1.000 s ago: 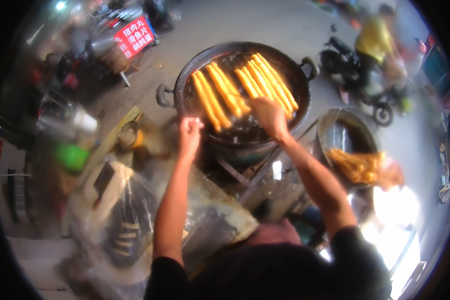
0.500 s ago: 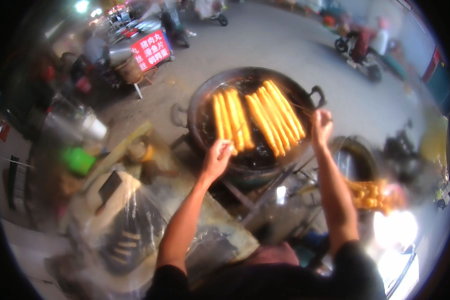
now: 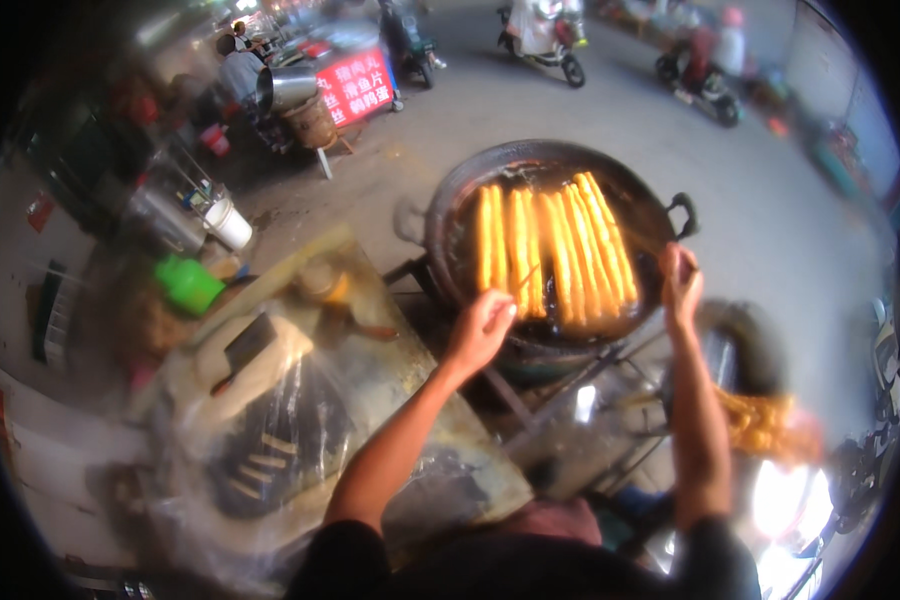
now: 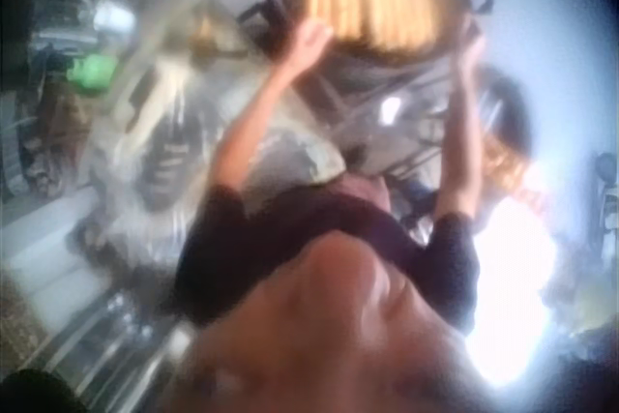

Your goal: The person prepares and fries dough sticks on a street stall, using a knife to cut dough strips, pressing them together by hand, and using long chopsticks to flip and remove the fried dough from a large pot of oil.

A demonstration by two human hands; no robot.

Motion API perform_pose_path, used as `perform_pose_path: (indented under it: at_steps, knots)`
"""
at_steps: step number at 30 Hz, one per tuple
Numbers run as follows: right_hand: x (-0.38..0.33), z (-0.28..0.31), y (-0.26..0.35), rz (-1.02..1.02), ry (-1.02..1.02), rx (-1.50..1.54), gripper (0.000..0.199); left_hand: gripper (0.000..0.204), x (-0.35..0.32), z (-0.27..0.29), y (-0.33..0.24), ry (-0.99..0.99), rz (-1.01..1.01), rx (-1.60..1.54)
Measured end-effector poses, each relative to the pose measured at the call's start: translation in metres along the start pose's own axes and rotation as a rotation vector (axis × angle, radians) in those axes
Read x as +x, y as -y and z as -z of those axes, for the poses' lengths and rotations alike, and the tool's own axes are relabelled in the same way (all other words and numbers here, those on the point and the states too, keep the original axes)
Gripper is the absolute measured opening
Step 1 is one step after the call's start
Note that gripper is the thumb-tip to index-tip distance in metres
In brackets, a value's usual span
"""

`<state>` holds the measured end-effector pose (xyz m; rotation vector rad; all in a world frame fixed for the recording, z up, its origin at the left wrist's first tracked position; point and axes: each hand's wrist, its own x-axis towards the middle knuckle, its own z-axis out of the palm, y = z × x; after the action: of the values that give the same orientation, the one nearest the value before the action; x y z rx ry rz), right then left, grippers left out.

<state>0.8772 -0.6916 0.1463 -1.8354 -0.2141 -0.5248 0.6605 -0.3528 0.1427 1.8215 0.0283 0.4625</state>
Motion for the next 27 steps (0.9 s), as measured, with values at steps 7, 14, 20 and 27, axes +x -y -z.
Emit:
perform_pose_path:
  at_steps: [7, 14, 20, 27]
  knots:
    - [-0.014, -0.023, 0.002, -0.076, -0.051, 0.129, 0.024, 0.022, 0.005, -0.012, -0.011, 0.090, 0.053, -0.060]
    - [-0.016, -0.019, 0.006, -0.072, -0.011, 0.029, 0.020, 0.023, 0.011, -0.021, -0.004, 0.179, 0.104, -0.048]
    - [-0.027, -0.020, 0.038, 0.146, 0.172, -0.145, 0.009, 0.023, 0.012, -0.021, 0.003, 0.133, 0.108, -0.006]
    - [-0.034, -0.012, 0.044, 0.263, 0.261, -0.185, 0.011, 0.020, 0.018, -0.012, 0.000, 0.076, 0.059, -0.067]
